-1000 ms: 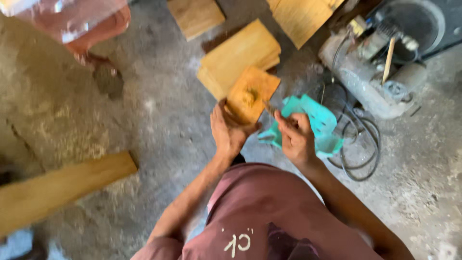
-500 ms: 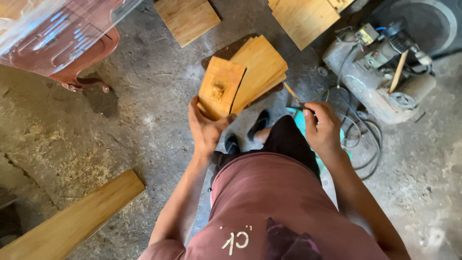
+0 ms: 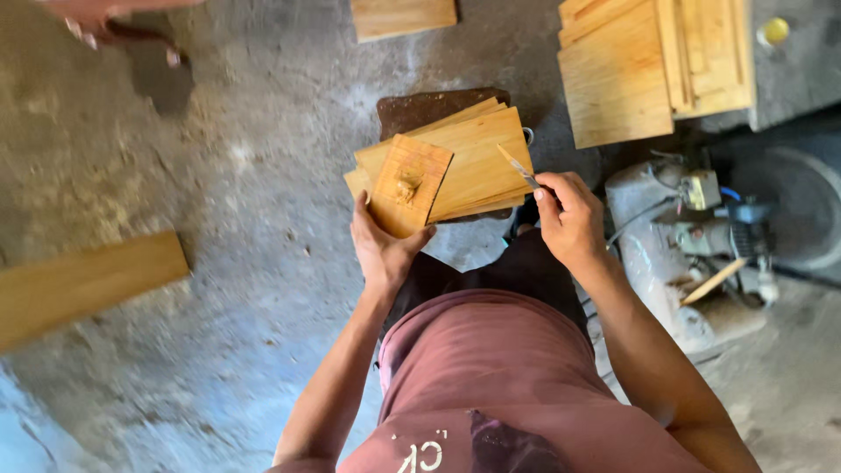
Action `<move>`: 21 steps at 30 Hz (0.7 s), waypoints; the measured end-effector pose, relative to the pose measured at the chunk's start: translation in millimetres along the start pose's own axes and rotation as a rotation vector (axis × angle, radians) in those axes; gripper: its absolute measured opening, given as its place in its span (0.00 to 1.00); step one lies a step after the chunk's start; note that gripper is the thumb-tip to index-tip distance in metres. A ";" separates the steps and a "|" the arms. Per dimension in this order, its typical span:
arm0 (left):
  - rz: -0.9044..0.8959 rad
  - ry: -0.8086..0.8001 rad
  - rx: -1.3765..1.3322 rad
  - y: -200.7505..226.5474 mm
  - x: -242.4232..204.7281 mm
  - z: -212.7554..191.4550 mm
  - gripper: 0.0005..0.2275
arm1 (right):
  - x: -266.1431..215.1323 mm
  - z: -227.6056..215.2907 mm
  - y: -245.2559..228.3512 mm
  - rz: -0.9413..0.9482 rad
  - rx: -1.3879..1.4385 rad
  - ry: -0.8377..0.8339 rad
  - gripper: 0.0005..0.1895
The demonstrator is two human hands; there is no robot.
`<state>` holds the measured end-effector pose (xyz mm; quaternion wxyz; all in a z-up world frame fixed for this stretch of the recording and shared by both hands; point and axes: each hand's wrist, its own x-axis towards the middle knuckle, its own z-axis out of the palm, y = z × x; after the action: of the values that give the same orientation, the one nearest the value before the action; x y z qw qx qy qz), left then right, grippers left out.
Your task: The person scoops wood filler from two cans onto a small wooden board and mixes them with a putty knife. They then apply the mixed filler to a small rectangular piece of wood, smoothing it over the surface.
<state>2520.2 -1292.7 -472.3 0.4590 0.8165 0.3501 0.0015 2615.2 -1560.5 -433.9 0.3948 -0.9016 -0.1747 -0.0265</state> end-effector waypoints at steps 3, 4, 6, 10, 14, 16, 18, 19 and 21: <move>-0.048 0.023 0.083 -9.3 7.5 89.7 0.51 | 26.6 15.5 82.1 -0.022 0.086 -0.108 0.09; -0.054 0.047 0.109 -13.0 16.0 119.2 0.50 | 38.3 25.7 110.0 -0.057 0.104 -0.129 0.09; -0.051 0.027 0.173 -25.8 24.5 179.8 0.49 | 44.2 41.7 167.8 -0.055 0.118 -0.160 0.09; 0.225 0.180 0.213 -82.5 53.7 270.4 0.48 | 44.4 102.7 275.1 -0.055 0.074 -0.098 0.08; 0.358 0.309 0.190 -145.5 40.8 315.6 0.48 | 23.6 150.8 340.6 -0.056 0.103 -0.037 0.06; 0.249 0.336 0.162 -155.2 -3.2 322.7 0.48 | -13.9 156.9 347.4 -0.012 0.120 0.028 0.05; -0.006 0.336 0.083 -137.1 -69.5 322.0 0.48 | -62.8 141.5 325.2 0.099 0.134 0.069 0.06; -0.118 0.342 0.007 -128.8 -87.2 317.7 0.48 | -79.3 134.5 314.1 0.168 0.146 0.087 0.07; 0.017 0.272 0.060 -117.4 -93.9 300.0 0.49 | -86.6 124.1 302.7 0.252 0.170 0.056 0.08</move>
<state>2479.6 -1532.0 -704.1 0.3824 0.8252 0.4021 0.1056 2624.6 -1686.3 -747.9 0.4745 -0.8787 -0.0506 0.0128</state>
